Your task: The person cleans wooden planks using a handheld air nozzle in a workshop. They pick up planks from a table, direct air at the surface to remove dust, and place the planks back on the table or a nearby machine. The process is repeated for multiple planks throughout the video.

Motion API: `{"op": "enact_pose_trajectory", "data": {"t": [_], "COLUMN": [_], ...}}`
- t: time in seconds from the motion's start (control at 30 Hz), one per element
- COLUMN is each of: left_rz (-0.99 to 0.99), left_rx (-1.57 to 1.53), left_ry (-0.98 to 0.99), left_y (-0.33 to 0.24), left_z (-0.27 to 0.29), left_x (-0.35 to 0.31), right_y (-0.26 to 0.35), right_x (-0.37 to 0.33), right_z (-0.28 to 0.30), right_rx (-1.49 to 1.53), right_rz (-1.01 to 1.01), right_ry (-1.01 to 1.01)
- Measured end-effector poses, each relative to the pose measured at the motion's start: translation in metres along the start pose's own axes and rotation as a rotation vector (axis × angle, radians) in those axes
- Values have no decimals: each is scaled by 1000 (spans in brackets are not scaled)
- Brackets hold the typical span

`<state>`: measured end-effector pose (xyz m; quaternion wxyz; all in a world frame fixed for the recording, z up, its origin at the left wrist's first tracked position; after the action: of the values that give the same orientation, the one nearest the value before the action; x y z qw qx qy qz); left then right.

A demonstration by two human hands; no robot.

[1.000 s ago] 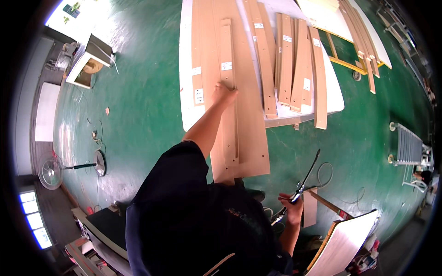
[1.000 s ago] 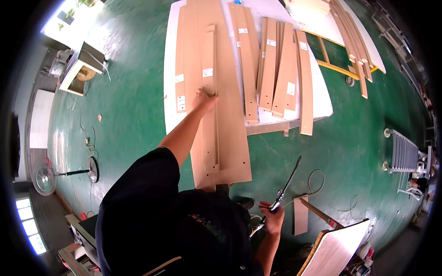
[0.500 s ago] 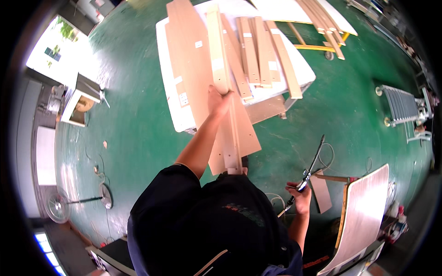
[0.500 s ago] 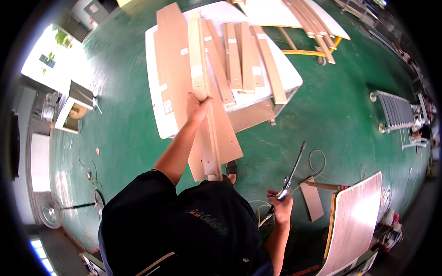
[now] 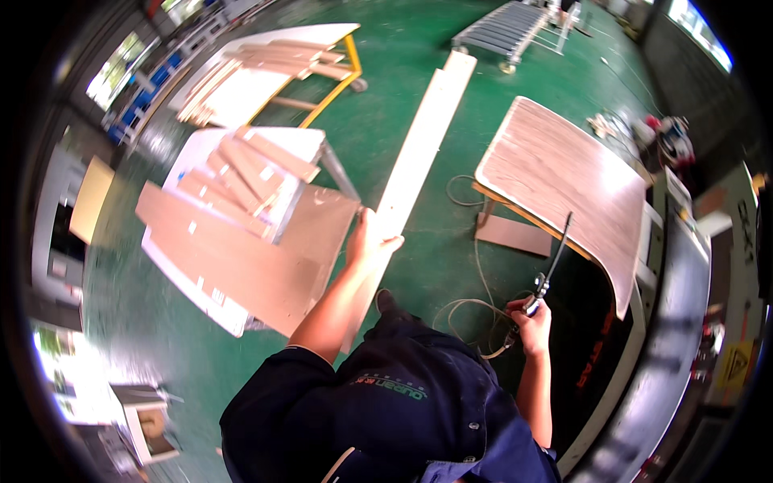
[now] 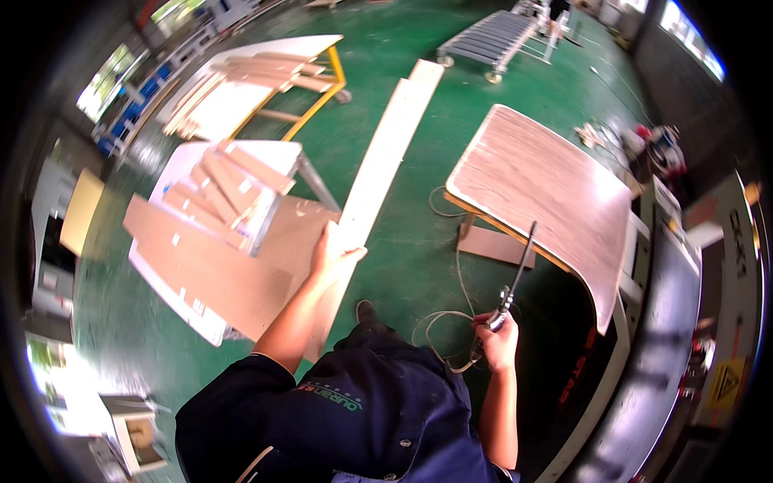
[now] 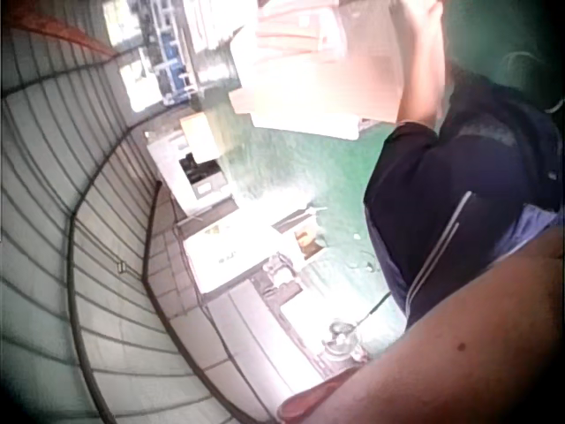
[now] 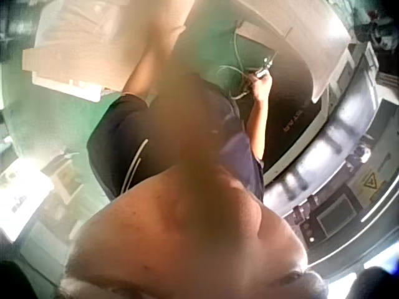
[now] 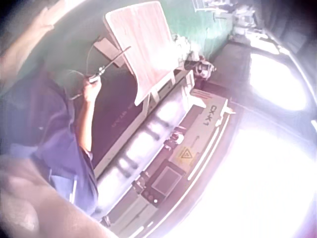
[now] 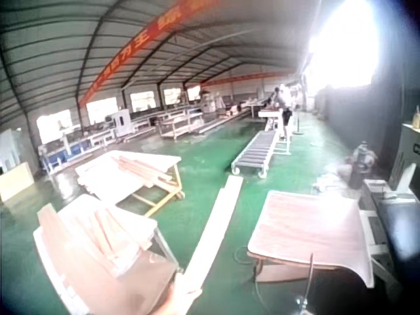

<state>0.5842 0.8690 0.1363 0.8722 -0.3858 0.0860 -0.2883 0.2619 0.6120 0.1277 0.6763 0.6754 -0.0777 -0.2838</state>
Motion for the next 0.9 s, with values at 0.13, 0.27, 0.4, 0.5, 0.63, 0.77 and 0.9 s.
{"op": "enact_pose_trajectory", "data": {"t": [0.13,0.27,0.4,0.5,0.63,0.77,0.9], "left_rz": [-97,-199,-264,-311,-482,-777,-909], "left_rx": [-47,126,148,107,240,284,336], "left_ry": [259,477,699,881,899,934,1034], "left_y": [-64,-127,-179,-225,-258,-307,-356], "left_z": [-77,-139,-207,-251,-341,-414,-484], "left_x": [16,48,87,118,151,174,186], "right_y": [-33,-76,-111,-107,-118,-105,-93], "right_x": [-60,-116,-155,-154,-146,-137,-119], "right_z": [64,103,121,126,140,147,172], "right_rx": [40,293,233,67,315,381,359], "right_rz": [53,84,50,6,-104,-115,-148], "right_ry": [-322,-524,-666,-759,-940,-1095,-1174]}}
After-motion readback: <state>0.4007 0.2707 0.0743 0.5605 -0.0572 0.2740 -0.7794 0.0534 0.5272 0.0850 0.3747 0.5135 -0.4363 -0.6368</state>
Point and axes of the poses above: each hand's wrist, its own x-axis towards the middle knuckle, its own z-axis out of the back of the hand, y = z × x, the point moved 2 cm from there along x, towards the middle knuckle, and after that the axes turned 14 degrees about y, right-handed, at the moved point
